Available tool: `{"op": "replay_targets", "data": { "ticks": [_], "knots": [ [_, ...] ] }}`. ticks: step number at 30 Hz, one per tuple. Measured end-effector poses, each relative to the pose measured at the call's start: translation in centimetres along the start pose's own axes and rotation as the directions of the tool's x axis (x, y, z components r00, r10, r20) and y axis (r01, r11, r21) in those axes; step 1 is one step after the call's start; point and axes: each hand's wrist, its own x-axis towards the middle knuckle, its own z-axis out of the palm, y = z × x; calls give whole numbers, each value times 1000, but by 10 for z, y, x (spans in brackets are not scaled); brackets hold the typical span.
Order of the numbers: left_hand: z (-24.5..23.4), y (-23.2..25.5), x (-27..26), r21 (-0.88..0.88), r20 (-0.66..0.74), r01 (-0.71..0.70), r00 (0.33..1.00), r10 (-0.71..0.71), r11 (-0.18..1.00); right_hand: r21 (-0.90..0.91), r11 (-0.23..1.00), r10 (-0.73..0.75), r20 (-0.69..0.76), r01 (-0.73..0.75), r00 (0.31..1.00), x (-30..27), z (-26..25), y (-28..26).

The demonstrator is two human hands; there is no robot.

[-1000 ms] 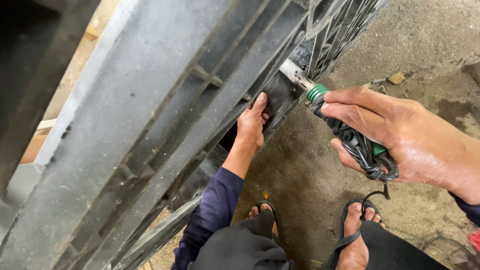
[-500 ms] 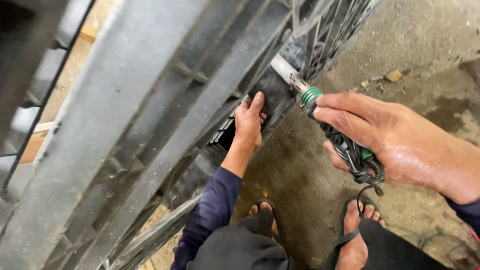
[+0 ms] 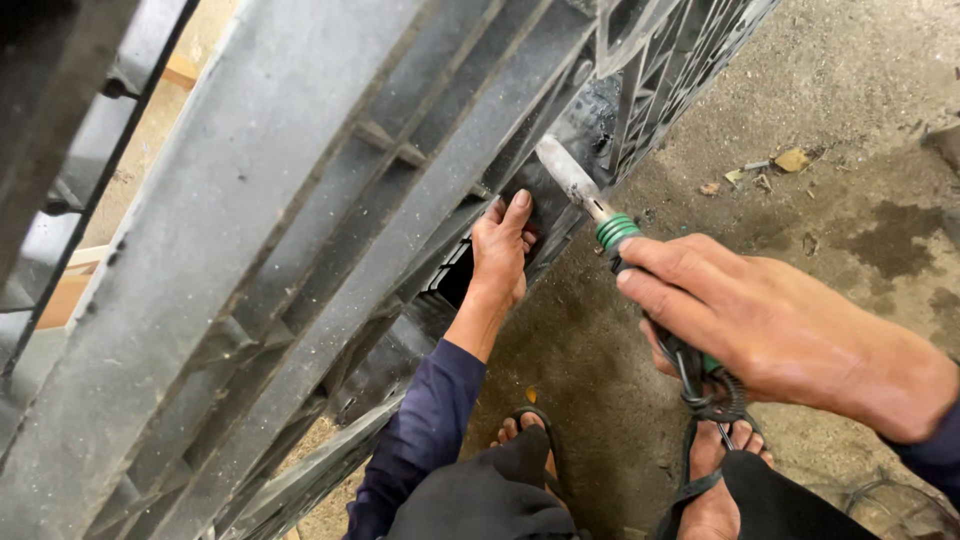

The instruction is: The person repairs a plastic pallet by applying heat with a red heat gun and using a handheld welding tool to fuse the damaged sections together.

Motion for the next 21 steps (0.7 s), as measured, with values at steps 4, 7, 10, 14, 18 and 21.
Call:
{"op": "replay_targets", "data": {
  "ticks": [4,7,10,14,18,21],
  "knots": [
    [-2,-8,2,-36,-18,23,1000,-24,999,-104,995,5,81,3,997,9,14,-1],
    [-3,-10,5,-44,-22,20,1000,-21,999,-106,994,-1,67,8,998,11,18,-1],
    [-4,-8,3,-7,-18,0,1000,0,1000,-92,996,-7,73,13,997,14,18,-2],
    [-2,-4,1,-12,-29,31,999,-31,999,-24,1000,12,98,-9,995,19,16,-5],
    [-2,-1,-3,-60,-2,11,1000,-11,998,-26,999,40,93,-38,995,21,6,-5],
    [-2,-3,-3,-27,-14,17,1000,-18,999,-8,999,47,62,-46,997,21,0,-4]
  ]
}}
